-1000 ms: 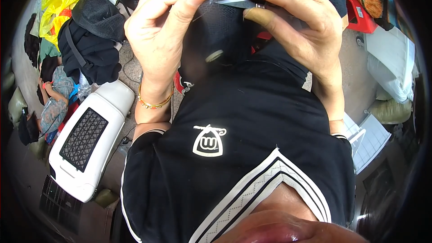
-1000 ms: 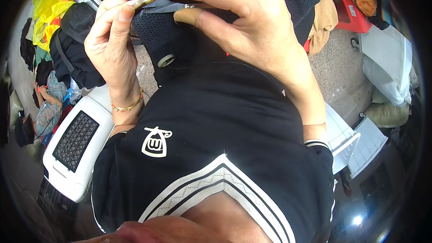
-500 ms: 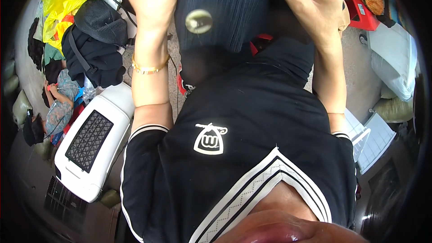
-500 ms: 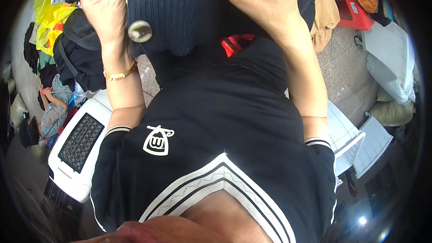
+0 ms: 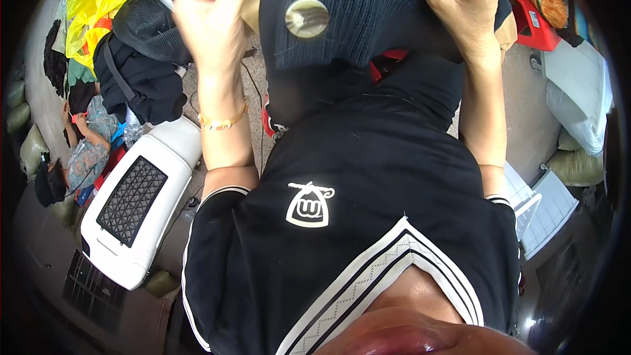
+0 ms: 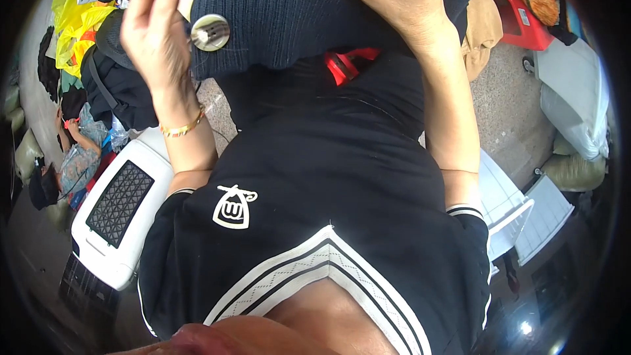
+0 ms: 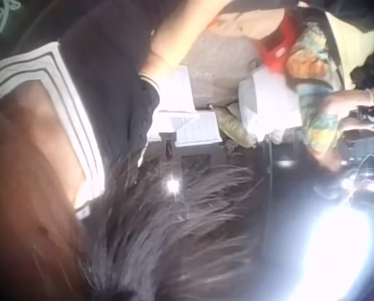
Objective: Trimming loose threads from buttons on black garments using a pair of thread snips.
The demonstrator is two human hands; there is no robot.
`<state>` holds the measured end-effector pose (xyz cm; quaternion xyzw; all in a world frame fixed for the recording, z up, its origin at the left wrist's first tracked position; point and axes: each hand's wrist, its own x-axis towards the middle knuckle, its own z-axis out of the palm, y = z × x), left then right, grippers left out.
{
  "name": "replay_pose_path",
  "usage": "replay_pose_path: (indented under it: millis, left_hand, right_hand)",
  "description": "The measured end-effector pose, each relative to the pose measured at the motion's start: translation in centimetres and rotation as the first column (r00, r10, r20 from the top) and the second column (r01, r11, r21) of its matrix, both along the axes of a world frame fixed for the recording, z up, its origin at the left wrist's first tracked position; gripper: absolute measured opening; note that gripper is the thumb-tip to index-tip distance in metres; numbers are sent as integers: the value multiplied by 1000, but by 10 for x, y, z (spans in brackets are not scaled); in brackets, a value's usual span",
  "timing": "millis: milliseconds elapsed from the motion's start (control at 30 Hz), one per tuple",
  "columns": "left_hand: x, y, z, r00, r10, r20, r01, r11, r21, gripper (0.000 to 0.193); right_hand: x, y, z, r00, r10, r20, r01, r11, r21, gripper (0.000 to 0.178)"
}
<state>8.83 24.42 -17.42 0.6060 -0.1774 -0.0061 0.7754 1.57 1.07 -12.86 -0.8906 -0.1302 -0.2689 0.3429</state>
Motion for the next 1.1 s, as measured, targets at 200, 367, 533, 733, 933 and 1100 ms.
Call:
replay_pose_path:
  millis: [200,367,533,733,933,1100]
  left_hand:
    - [-11,41,17,832,-280,479,150,945,292,37]
    - [-21,34,21,815,-356,457,148,891,429,49]
    - [-23,34,25,814,-356,460,114,873,474,50]
    - [-23,33,31,809,-364,461,110,865,490,50]
    - [-36,22,69,931,-272,242,84,806,585,36]
    - [-36,21,63,956,-230,181,95,830,549,47]
  right_hand:
    - [-2,2,2,1000,19,21,-19,999,-36,36]
    - [-27,17,25,988,-66,-141,73,996,41,38]
    - [-40,15,11,962,266,-65,-267,964,4,41]
    - [-39,27,17,957,290,-26,-291,951,-103,47]
    - [-36,31,18,956,291,23,-280,937,-208,44]
    - [-36,36,18,963,264,51,-244,938,-248,44]
